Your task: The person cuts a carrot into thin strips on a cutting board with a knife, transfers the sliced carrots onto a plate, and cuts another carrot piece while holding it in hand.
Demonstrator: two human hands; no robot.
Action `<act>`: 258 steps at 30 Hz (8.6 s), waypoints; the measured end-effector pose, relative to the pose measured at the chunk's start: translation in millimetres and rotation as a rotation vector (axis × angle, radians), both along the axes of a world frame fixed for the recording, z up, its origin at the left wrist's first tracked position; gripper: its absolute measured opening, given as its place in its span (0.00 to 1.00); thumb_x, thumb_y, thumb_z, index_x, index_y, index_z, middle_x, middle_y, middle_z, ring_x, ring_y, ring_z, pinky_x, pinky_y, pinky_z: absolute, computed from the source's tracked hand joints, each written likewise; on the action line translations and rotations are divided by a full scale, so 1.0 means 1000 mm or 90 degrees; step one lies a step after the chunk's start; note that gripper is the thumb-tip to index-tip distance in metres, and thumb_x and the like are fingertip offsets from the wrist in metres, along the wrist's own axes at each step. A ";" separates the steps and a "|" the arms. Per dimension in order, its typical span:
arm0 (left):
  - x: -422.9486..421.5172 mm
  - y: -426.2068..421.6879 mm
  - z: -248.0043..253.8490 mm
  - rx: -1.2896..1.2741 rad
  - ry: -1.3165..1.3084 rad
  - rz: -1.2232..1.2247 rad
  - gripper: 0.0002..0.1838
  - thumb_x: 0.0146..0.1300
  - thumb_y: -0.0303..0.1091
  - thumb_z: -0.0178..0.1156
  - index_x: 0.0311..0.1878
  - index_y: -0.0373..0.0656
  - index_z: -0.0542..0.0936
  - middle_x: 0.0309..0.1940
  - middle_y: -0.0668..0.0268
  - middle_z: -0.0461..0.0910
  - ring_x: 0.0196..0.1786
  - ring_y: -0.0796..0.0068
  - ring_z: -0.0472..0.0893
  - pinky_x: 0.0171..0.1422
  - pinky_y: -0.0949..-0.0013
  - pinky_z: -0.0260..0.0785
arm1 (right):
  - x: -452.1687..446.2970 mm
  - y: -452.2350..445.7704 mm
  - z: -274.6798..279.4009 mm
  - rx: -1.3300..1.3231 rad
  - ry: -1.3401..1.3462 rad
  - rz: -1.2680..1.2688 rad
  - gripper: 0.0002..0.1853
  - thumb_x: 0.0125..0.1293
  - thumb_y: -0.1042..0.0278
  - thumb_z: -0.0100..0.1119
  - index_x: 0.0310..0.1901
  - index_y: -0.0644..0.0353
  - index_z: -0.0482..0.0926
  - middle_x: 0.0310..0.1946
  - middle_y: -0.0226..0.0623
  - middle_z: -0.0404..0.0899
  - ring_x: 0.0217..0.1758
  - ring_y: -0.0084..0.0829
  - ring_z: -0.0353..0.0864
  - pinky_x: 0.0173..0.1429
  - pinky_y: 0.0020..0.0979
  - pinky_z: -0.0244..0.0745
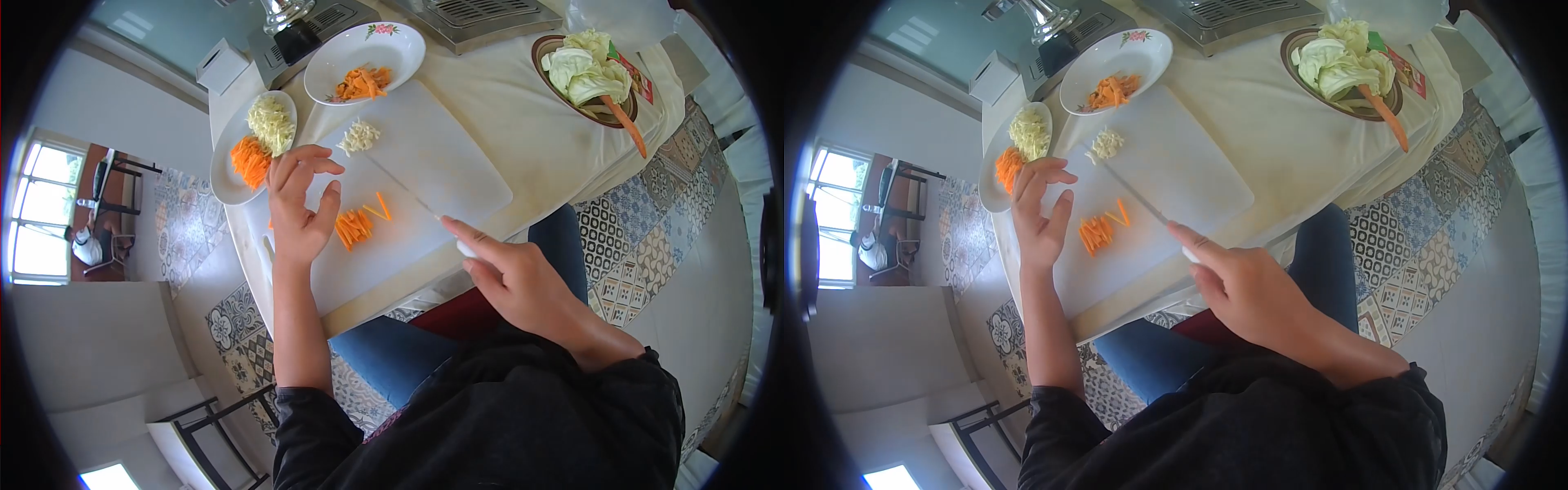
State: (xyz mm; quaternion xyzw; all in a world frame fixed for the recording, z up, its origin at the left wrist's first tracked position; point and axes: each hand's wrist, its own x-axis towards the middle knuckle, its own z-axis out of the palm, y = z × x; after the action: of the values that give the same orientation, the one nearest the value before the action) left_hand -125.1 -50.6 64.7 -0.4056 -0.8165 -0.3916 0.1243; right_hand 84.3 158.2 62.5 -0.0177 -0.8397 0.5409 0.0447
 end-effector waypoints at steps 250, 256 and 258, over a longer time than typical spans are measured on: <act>0.076 0.015 -0.045 0.042 -0.103 0.385 0.09 0.53 0.21 0.69 0.39 0.35 0.84 0.36 0.56 0.82 0.39 0.58 0.82 0.45 0.62 0.77 | -0.061 0.038 0.021 0.277 -0.040 0.104 0.17 0.68 0.62 0.64 0.31 0.70 0.74 0.18 0.53 0.77 0.21 0.55 0.78 0.28 0.43 0.74; 0.085 0.022 -0.045 0.069 -0.107 0.392 0.12 0.54 0.21 0.68 0.43 0.35 0.86 0.35 0.56 0.82 0.39 0.56 0.82 0.46 0.60 0.77 | -0.048 0.033 0.008 0.402 0.061 0.158 0.18 0.70 0.61 0.63 0.36 0.69 0.69 0.16 0.50 0.76 0.23 0.53 0.80 0.29 0.46 0.75; 0.086 0.021 -0.044 0.071 -0.119 0.392 0.12 0.54 0.21 0.68 0.43 0.35 0.86 0.35 0.56 0.82 0.39 0.57 0.82 0.46 0.60 0.77 | -0.046 0.027 0.009 0.427 0.032 0.162 0.18 0.71 0.61 0.61 0.41 0.69 0.69 0.17 0.49 0.76 0.24 0.52 0.81 0.29 0.46 0.76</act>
State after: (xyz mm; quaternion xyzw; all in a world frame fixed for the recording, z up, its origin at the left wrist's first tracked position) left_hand -38.7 -29.2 20.4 -0.0944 -0.8861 -0.4151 0.1835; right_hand 38.4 185.4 71.4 0.1159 -0.9646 0.2370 0.0013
